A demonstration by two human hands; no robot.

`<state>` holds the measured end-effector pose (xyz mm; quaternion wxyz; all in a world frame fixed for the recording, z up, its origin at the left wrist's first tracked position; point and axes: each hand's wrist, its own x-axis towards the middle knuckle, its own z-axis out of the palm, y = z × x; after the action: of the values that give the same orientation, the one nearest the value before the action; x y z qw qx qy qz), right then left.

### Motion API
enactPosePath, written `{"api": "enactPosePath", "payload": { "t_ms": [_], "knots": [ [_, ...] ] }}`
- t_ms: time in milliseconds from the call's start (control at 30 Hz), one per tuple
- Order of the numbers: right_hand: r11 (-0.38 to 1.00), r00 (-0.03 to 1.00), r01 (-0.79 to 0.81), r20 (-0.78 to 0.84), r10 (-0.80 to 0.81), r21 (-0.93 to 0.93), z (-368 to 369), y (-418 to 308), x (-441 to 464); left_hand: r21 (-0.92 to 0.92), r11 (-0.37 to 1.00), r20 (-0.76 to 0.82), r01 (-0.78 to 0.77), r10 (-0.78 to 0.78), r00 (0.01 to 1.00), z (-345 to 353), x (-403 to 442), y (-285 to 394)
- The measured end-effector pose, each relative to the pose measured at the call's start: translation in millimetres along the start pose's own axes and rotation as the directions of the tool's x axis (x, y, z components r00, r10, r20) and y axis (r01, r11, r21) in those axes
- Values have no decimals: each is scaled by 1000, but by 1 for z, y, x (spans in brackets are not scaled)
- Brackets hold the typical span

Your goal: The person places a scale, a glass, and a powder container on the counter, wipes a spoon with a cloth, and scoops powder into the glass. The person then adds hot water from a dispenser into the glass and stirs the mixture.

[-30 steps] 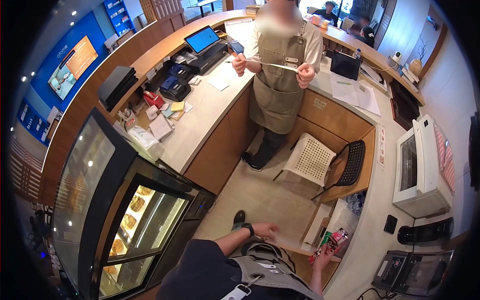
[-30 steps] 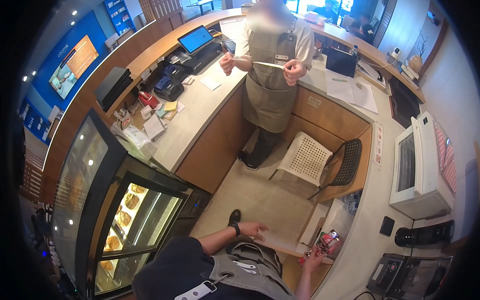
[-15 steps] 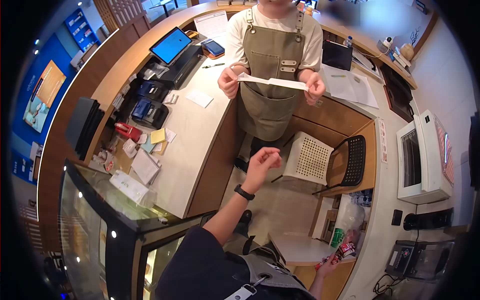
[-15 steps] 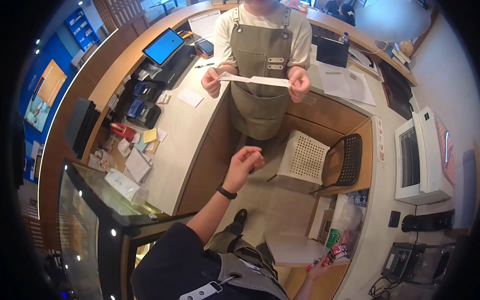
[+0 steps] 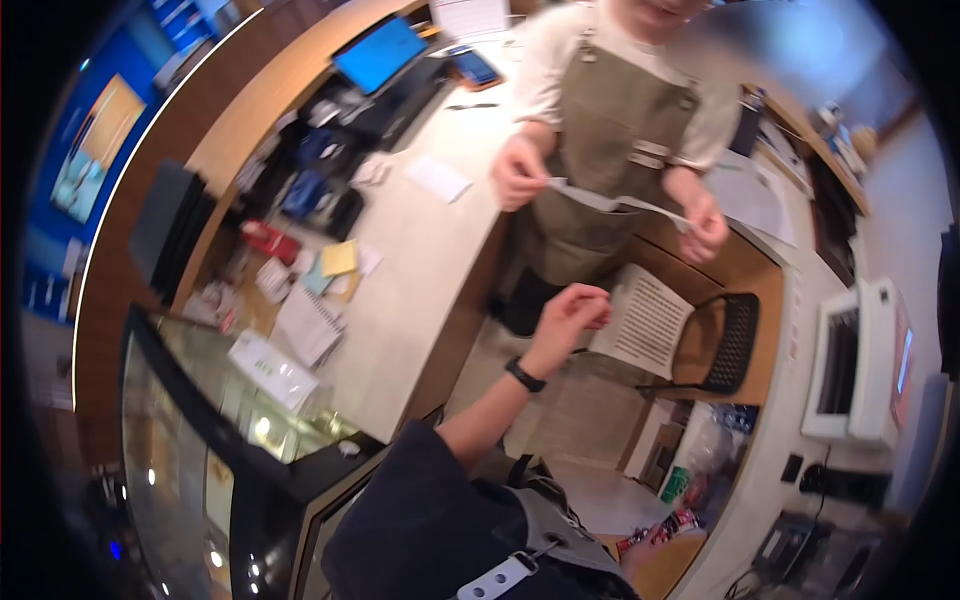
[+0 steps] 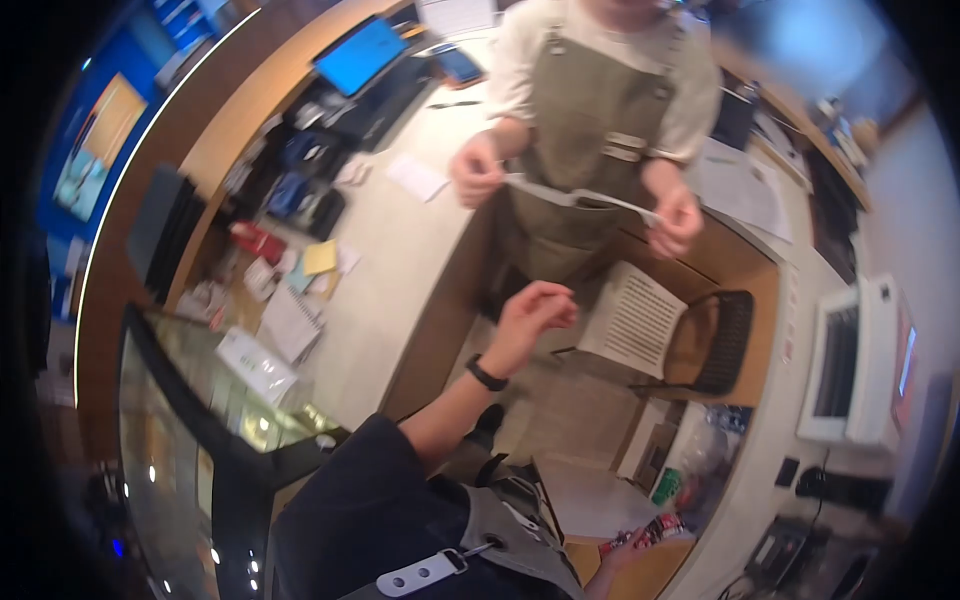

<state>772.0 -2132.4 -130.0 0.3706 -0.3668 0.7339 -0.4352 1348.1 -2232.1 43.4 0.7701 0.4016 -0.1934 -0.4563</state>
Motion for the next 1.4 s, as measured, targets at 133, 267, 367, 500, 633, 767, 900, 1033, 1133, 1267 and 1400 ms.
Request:
{"api": "enactPosePath", "payload": {
  "t_ms": [133,267,367,500,633,767,900,1033,1133,1267,1400],
  "knots": [
    [999,999,37,7,-37,-32,-9,5,3,45,998,-59,-33,36,998,-23,-20,5],
    [997,1000,-19,6,20,-81,-4,3,13,134,981,-280,-137,170,945,-70,-45,29],
    [998,998,28,56,-25,-50,11,-39,-24,413,851,-593,-324,522,614,-151,-40,82],
    [995,995,-98,8,97,22,1,-16,4,806,515,-528,-290,848,40,-327,3,181],
    [995,996,-83,48,80,52,-11,23,26,915,255,-332,311,916,226,-415,33,264],
    [995,995,-98,-10,98,2,-6,8,12,861,-45,-304,507,753,583,-452,37,296],
    [993,995,-103,2,103,-63,-6,8,11,775,-195,-349,601,660,665,-458,42,298],
    [999,998,-35,56,35,-10,-12,5,11,801,-180,-388,571,571,724,-434,33,326],
    [999,998,-31,56,33,-45,9,-6,10,734,-163,-501,660,526,687,-431,32,338],
    [995,998,-38,45,42,-90,35,-17,5,884,158,-455,440,510,730,-471,24,357],
    [992,997,-46,54,52,-118,52,-23,2,835,395,-550,382,619,561,-497,21,372]
  ]
}}
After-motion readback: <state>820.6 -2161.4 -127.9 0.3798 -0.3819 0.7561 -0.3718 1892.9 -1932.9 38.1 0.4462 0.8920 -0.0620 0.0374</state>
